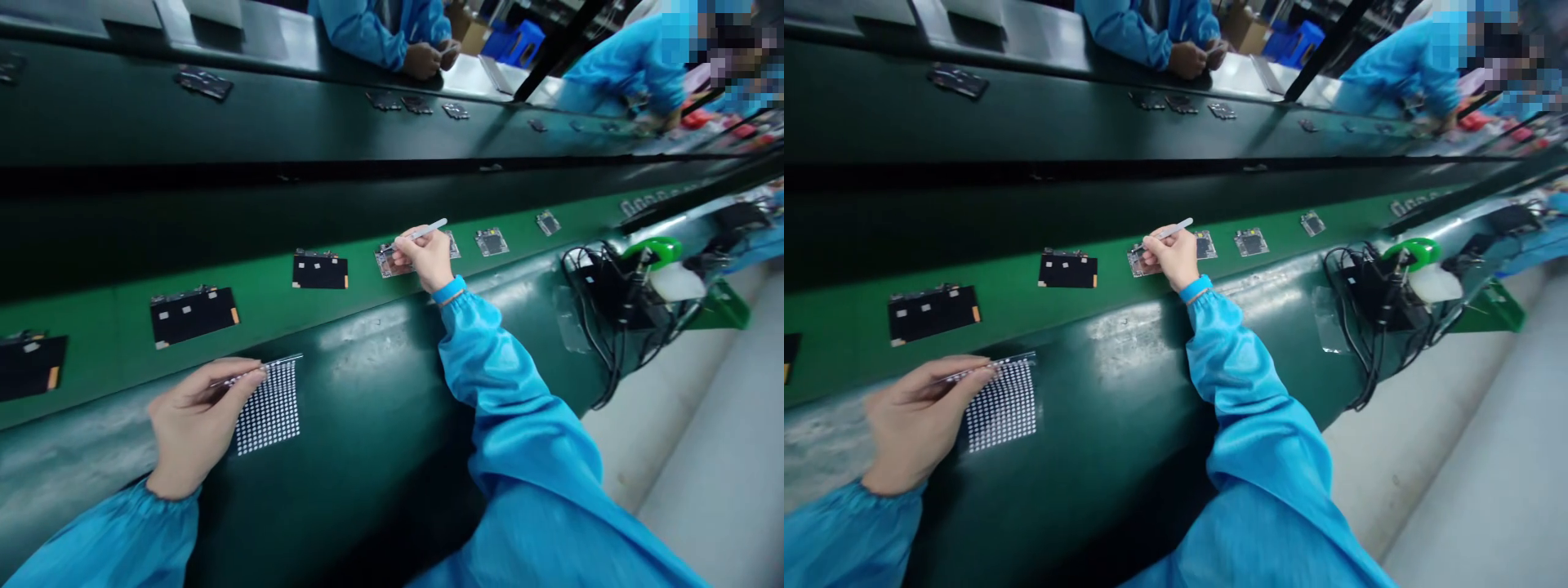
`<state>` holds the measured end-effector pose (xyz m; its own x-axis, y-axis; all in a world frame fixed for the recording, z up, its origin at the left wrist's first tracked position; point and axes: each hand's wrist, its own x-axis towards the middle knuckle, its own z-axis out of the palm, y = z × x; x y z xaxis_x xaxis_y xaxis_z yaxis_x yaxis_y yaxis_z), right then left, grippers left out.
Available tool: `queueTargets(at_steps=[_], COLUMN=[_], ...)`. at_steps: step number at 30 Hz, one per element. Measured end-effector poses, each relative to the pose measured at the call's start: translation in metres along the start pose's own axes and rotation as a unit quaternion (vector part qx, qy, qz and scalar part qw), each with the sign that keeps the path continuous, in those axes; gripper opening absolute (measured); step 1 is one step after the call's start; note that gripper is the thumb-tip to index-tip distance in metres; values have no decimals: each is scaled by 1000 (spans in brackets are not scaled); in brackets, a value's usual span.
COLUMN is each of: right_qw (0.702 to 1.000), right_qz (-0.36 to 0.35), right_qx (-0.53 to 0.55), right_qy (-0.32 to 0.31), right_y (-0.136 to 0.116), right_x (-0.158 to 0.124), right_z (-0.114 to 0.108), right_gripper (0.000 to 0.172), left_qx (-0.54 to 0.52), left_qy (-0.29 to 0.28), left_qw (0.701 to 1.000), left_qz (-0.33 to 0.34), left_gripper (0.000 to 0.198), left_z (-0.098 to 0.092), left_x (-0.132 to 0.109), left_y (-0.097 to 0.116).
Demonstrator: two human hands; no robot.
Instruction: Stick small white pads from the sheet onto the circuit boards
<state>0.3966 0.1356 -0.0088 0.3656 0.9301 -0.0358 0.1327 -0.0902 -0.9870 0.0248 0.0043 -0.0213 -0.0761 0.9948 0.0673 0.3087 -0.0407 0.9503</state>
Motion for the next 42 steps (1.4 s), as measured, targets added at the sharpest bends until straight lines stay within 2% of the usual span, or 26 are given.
queueTargets(at_steps=[4, 14, 23, 29, 31, 33, 35, 38, 40, 42], right_qw=[999, 1000, 998, 998, 997, 991, 974, 909, 874, 862], right_qz=[30, 16, -28, -23, -57, -115, -177, -257, -288, -302], right_qx=[-14, -14, -54, -55, -50, -61, -126, -276, -338, -355], right_qy=[13, 23, 14, 25, 34, 12, -65, -178, -199, -197], right_y=[11, 17, 25, 15, 7, 0, -2, 6, 13, 12], right_x=[15, 20, 17, 9, 1, -9, -19, -26, -26, -26], right_z=[-8, -14, -24, -29, -27, -20, -10, 6, 11, 9], right_gripper=[21, 15, 24, 29, 30, 28, 26, 28, 37, 39], left_qx=[9, 37, 43, 35, 33, 36, 32, 18, 22, 28], left_qy=[13, 20, 29, 25, 22, 19, 14, 5, 2, 2], left_qw=[1000, 999, 998, 999, 999, 999, 999, 1000, 1000, 1000], left_qz=[13, 18, 26, 21, 18, 17, 11, -3, -3, 0], left_gripper=[18, 20, 20, 19, 19, 20, 21, 21, 21, 22], left_z=[0, -2, -1, -2, -2, -2, -2, -2, -3, -4], left_x=[-1, -1, -1, -1, -1, -1, -1, -2, -2, -2], left_y=[2, -1, 1, 0, -1, -2, -3, -3, -3, -4])
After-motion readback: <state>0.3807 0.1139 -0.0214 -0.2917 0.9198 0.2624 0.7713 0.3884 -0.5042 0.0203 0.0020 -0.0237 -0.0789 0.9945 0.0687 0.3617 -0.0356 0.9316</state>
